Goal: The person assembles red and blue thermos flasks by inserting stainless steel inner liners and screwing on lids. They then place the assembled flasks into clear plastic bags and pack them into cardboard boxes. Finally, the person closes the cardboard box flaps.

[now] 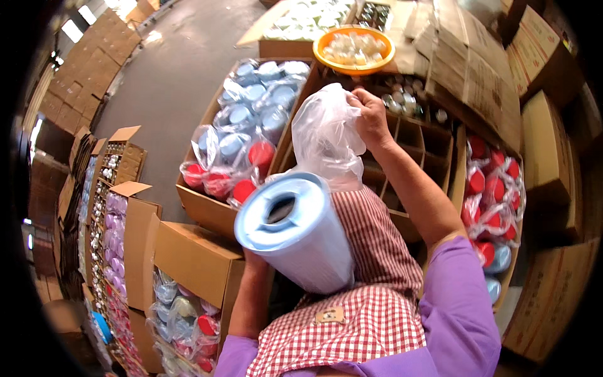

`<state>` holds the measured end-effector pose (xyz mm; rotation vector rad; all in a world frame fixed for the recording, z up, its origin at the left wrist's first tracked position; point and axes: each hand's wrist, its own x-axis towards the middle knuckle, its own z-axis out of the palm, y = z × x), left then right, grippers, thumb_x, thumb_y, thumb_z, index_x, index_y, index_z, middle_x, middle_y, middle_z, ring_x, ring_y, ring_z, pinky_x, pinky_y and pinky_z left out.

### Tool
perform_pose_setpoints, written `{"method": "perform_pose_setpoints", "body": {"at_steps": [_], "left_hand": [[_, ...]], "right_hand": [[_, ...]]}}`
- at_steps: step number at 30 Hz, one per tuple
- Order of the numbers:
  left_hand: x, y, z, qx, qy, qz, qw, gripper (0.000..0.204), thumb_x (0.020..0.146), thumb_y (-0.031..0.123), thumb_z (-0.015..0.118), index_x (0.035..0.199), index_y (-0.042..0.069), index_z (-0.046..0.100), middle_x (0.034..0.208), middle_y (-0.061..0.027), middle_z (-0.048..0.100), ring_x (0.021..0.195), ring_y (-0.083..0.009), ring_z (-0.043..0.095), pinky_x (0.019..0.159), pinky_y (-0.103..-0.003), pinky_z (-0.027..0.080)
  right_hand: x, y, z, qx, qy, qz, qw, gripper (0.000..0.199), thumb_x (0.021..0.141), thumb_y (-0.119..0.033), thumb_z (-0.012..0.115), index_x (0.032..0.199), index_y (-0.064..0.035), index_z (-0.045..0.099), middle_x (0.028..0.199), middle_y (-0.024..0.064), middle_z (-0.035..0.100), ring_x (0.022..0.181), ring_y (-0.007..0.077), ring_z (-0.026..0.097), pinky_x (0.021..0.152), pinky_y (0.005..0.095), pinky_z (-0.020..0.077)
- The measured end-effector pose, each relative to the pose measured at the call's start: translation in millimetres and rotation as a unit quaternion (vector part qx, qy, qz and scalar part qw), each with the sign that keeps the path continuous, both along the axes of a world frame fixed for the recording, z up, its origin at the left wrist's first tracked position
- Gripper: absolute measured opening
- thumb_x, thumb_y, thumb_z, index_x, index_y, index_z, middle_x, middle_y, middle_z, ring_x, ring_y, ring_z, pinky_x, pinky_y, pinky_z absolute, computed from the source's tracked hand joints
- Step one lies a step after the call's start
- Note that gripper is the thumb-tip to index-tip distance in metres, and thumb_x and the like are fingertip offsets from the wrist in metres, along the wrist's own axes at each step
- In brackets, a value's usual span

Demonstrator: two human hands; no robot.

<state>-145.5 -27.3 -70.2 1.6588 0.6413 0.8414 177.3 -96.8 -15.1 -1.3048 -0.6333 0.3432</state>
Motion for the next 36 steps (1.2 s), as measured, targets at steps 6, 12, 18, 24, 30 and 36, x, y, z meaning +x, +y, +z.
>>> {"method": "perform_pose_setpoints", "body": {"at_steps": [6,12,18,24,30,36], "left_hand": [[56,2,41,-0.214,0.046,-0.113,0.969,0.025,0.091,0.019,0.053,0.102,0.000,0.064,0.088,-0.0063,0.066,0.077,-0.0135,0.060,0.070,-0.024,0.047],[82,61,15,-0.427,-0.120,-0.148,0.884,0.062,0.087,0.041,0.056,0.139,0.015,0.033,0.131,-0.0092,0.048,0.112,-0.0238,0.052,0.090,-0.044,0.045],[99,95,-23,-0.562,-0.389,-0.012,0.730,0.062,0.080,0.014,0.063,0.135,0.006,0.035,0.126,-0.0110,0.050,0.115,-0.0283,0.050,0.096,-0.044,0.044],[109,130,-25,-0.131,-0.209,0.231,0.941,0.071,0.070,-0.010,0.061,0.135,0.001,0.036,0.116,-0.0141,0.056,0.098,-0.0244,0.059,0.089,-0.034,0.048],[112,105,-18,0.235,0.042,0.132,0.962,0.066,0.072,-0.002,0.064,0.134,0.003,0.041,0.097,-0.0069,0.063,0.084,-0.0182,0.060,0.075,-0.027,0.048],[78,110,-35,-0.260,-0.227,0.159,0.925,0.045,0.075,-0.007,0.062,0.118,0.003,0.053,0.085,-0.0013,0.058,0.074,-0.0098,0.054,0.069,-0.022,0.044]], "right_hand": [[29,73,-22,0.028,0.039,0.046,0.998,0.019,0.092,-0.015,0.056,0.083,0.0001,0.063,0.072,-0.0024,0.058,0.066,0.0056,0.049,0.059,0.0218,0.0403],[3,107,-38,0.067,0.057,0.083,0.993,0.017,0.094,-0.016,0.054,0.085,-0.0029,0.061,0.074,-0.0026,0.057,0.065,0.0049,0.050,0.059,0.0201,0.0408],[-12,117,-71,0.017,0.113,0.162,0.980,0.013,0.092,-0.012,0.054,0.090,-0.0022,0.063,0.080,-0.0002,0.061,0.070,0.0073,0.056,0.063,0.0217,0.0447],[-12,112,-60,-0.110,-0.018,0.170,0.979,0.048,0.079,-0.013,0.063,0.125,-0.0025,0.053,0.114,0.0127,0.061,0.101,0.0197,0.058,0.091,0.0328,0.0452],[-56,141,-24,-0.089,0.039,0.328,0.940,0.039,0.083,-0.019,0.063,0.116,0.0004,0.057,0.103,0.0088,0.063,0.095,0.0152,0.057,0.086,0.0298,0.0445],[-30,93,-36,0.098,0.424,0.216,0.874,0.036,0.094,-0.019,0.035,0.116,0.0027,0.054,0.111,0.0164,0.061,0.102,0.0280,0.059,0.091,0.0434,0.0479]]}}
